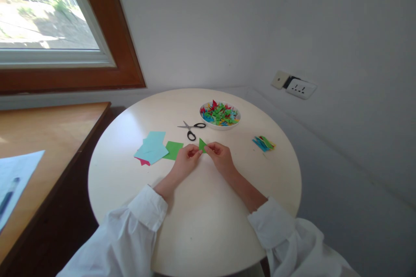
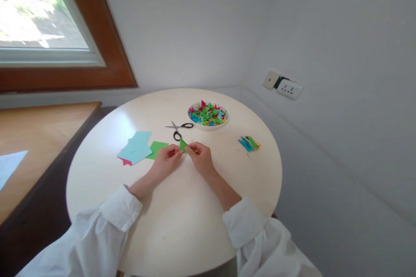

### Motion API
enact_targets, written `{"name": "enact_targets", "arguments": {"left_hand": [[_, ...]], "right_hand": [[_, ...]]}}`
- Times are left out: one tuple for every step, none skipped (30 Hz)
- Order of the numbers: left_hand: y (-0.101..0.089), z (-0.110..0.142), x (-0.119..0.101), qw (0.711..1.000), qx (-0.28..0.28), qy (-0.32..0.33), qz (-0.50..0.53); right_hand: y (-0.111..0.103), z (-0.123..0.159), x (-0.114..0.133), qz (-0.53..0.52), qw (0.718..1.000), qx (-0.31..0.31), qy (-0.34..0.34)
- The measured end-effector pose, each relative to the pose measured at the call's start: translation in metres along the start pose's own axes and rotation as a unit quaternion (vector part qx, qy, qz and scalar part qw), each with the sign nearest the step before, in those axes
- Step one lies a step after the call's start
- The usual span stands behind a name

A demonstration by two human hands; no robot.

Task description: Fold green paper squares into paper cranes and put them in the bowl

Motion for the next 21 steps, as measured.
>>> {"name": "enact_targets", "arguments": {"left_hand": [[-0.0001, 0.0001, 0.0, 1.0, 0.0, -0.001, -0.002], [-0.0003, 0.0002, -0.0002, 1.0, 0.001, -0.001, -0.004], [-0.0004, 0.0004, -0.0006, 1.0, 0.001, 0.0, -0.006], [-0.0005, 0.0006, -0.0009, 1.0, 0.002, 0.001, -0.009], [-0.0006, 0.0008, -0.0012, 1.0, 0.003, 0.002, -0.012], [-0.0006, 0.001, -0.0015, 1.0, 0.004, 0.002, -0.015], [-0.0006, 0.0012, -0.0017, 1.0, 0.005, 0.003, -0.018], [-0.0007, 0.0012, -0.0019, 1.0, 0.005, 0.004, -0.021], [-0.0008, 0.0012, -0.0021, 1.0, 0.005, 0.005, -0.024], [-0.0009, 0.0012, -0.0024, 1.0, 0.004, 0.005, -0.027], [-0.001, 0.0012, -0.0026, 1.0, 0.004, 0.005, -0.028], [-0.001, 0.0012, -0.0027, 1.0, 0.005, 0.004, -0.029], [-0.0011, 0.0011, -0.0029, 1.0, 0.005, 0.002, -0.028], [-0.0012, 0.0011, -0.0029, 1.0, 0.004, -0.002, -0.025], [-0.0012, 0.0012, -0.0028, 1.0, 0.001, -0.006, -0.02], [-0.0012, 0.0013, -0.0026, 1.0, 0.0, -0.011, -0.013], [-0.0011, 0.0013, -0.0022, 1.0, 0.001, -0.017, -0.003], [-0.0009, 0.0014, -0.0017, 1.0, 0.002, -0.025, 0.009], [-0.0007, 0.0015, -0.001, 0.999, 0.004, -0.033, 0.02], [-0.0006, 0.0015, -0.0004, 0.999, 0.006, -0.04, 0.03], [-0.0008, 0.0014, 0.0003, 0.998, 0.005, -0.047, 0.038]], "right_hand": [[0.0004, 0.0004, 0.0004, -0.001, 1.0, 0.007, 0.005], [0.0008, 0.0006, 0.0007, -0.001, 1.0, 0.014, 0.01], [0.0011, 0.0007, 0.0008, -0.001, 1.0, 0.02, 0.012], [0.0012, 0.0007, 0.0006, 0.0, 1.0, 0.024, 0.013], [0.0012, 0.0005, 0.0002, 0.002, 1.0, 0.026, 0.012], [0.0011, 0.0003, -0.0004, 0.005, 1.0, 0.027, 0.011], [0.001, -0.0001, -0.0013, 0.007, 1.0, 0.028, 0.009], [0.0009, -0.0004, -0.0022, 0.01, 1.0, 0.028, 0.006], [0.0009, -0.0007, -0.0032, 0.013, 0.999, 0.029, 0.003], [0.0008, -0.001, -0.0041, 0.015, 0.999, 0.029, -0.001], [0.0009, -0.0011, -0.0048, 0.017, 0.999, 0.03, -0.006], [0.001, -0.0012, -0.0054, 0.019, 0.999, 0.03, -0.01], [0.0012, -0.0013, -0.0058, 0.019, 0.999, 0.03, -0.014], [0.0014, -0.0013, -0.0061, 0.019, 0.999, 0.03, -0.015], [0.0015, -0.0013, -0.0062, 0.016, 0.999, 0.029, -0.015], [0.0017, -0.0013, -0.0062, 0.013, 0.999, 0.027, -0.012], [0.0017, -0.0013, -0.0061, 0.007, 1.0, 0.024, -0.007], [0.0016, -0.0013, -0.0058, -0.001, 1.0, 0.019, 0.0], [0.0015, -0.0013, -0.0054, -0.008, 1.0, 0.015, 0.007], [0.0012, -0.0013, -0.0049, -0.016, 1.0, 0.009, 0.013], [0.001, -0.0012, -0.0043, -0.022, 1.0, 0.005, 0.019]]}}
Point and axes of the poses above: each hand's wrist, its own z-axis away from the middle knuckle, its own y-axis out of the palm, x = y × z, the point moved 3 cm from there along -z, towards the middle knuckle, and after that the axes turned 15 degrees about -z, right-handed, at the moved point
